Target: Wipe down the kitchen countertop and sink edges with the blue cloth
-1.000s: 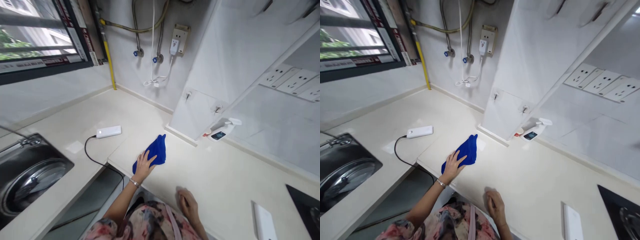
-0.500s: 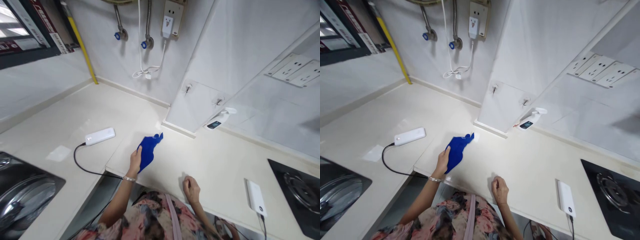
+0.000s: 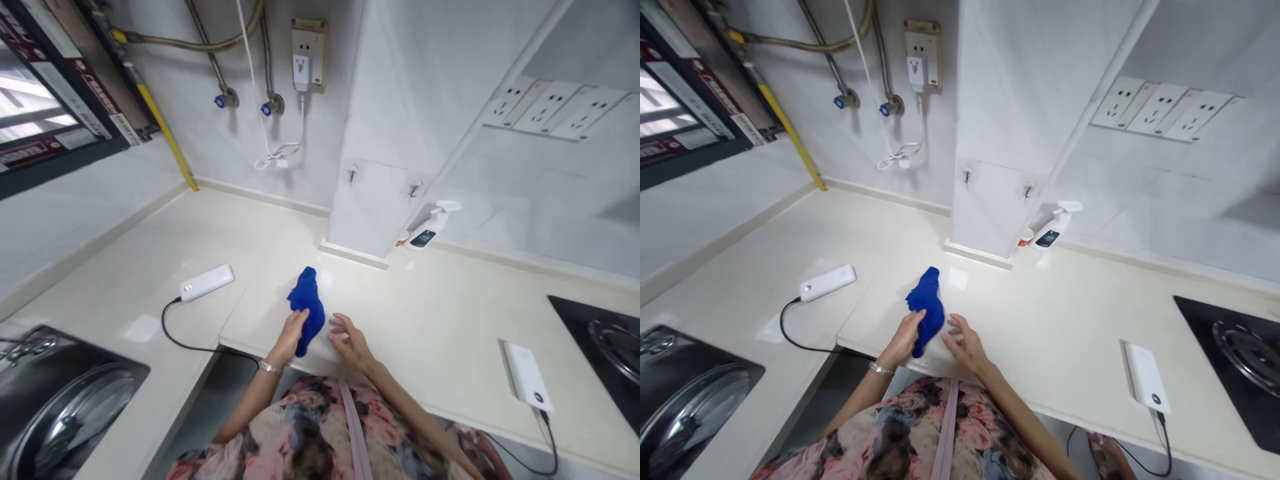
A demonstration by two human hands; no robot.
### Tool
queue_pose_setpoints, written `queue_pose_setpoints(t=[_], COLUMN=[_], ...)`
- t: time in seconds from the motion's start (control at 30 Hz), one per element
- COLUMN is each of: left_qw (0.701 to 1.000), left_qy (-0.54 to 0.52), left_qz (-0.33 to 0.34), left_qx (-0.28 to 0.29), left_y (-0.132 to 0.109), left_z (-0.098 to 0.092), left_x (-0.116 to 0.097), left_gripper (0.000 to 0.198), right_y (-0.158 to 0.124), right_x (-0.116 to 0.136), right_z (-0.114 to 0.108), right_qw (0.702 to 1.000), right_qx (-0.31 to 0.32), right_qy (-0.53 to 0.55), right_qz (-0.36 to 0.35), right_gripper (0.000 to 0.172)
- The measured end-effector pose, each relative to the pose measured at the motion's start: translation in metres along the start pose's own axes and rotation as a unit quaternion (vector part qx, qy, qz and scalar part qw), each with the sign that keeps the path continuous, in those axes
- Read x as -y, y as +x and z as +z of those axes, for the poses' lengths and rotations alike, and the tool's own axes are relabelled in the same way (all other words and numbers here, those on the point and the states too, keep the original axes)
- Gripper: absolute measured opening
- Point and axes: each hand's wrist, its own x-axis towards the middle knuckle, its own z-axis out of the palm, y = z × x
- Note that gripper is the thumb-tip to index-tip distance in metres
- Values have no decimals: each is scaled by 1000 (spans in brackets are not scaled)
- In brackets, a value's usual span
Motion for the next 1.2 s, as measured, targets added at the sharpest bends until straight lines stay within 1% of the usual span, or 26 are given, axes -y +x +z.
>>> queue_pose_setpoints(t=[0.07,0.1,0.17,0.23,0.3,0.33,0.4,0.47,0.5,0.57,0.6,0.67,0.73,0.8,0.83,0.9,0.97,1.03,1.07,1.13,1.17,1.2], left_qw=[991,982,966,964,978,985,997,1000,998,996,996,993,990,990,991,989,983,974,970,965,966,969], left_qy=[106,154,221,227,173,132,44,-24,-40,-26,0,71,115,110,94,52,13,-25,-40,-47,-29,9], left_qz=[65,87,114,106,69,48,20,16,21,40,51,67,74,85,98,138,184,224,239,256,256,246], left_qx=[49,62,74,85,98,96,63,-2,-35,-73,-78,-59,-38,-20,-15,-11,-15,-21,-20,-13,-13,-15], left_y=[-2,-3,-1,2,8,11,17,21,23,25,26,28,34,44,51,65,78,85,87,87,87,87], left_z=[11,16,20,19,13,10,3,-5,-8,-14,-17,-18,-17,-11,-6,4,16,26,29,29,25,20], left_x=[0,1,2,5,10,13,18,20,21,20,19,16,10,-4,-14,-40,-67,-88,-93,-94,-90,-84], left_gripper=[52,53,57,60,58,57,58,62,62,60,57,50,45,43,44,48,52,56,57,56,54,50], right_y=[15,20,25,24,20,18,14,11,10,9,9,11,17,29,36,53,68,76,76,67,58,46], right_x=[1,-2,-10,-18,-24,-26,-29,-29,-29,-28,-26,-23,-18,-9,-3,16,40,65,75,84,82,76], right_z=[11,14,14,9,1,-3,-12,-19,-22,-24,-24,-19,-13,-11,-12,-20,-34,-48,-52,-55,-52,-48], right_qw=[1000,1000,997,991,986,984,978,968,962,954,952,952,953,951,950,948,944,939,935,924,922,926], right_qx=[-7,-17,-30,-28,-37,-54,-100,-150,-172,-201,-208,-219,-238,-265,-277,-294,-309,-327,-337,-362,-367,-358], right_qy=[-11,0,52,114,145,149,159,168,172,173,169,148,116,90,84,85,94,105,110,120,122,117], right_qz=[7,20,47,61,72,79,95,113,122,141,149,157,149,128,116,91,63,23,3,-17,-11,6], right_gripper=[76,75,64,55,54,55,55,56,55,52,51,50,49,48,47,51,57,59,59,57,55,54])
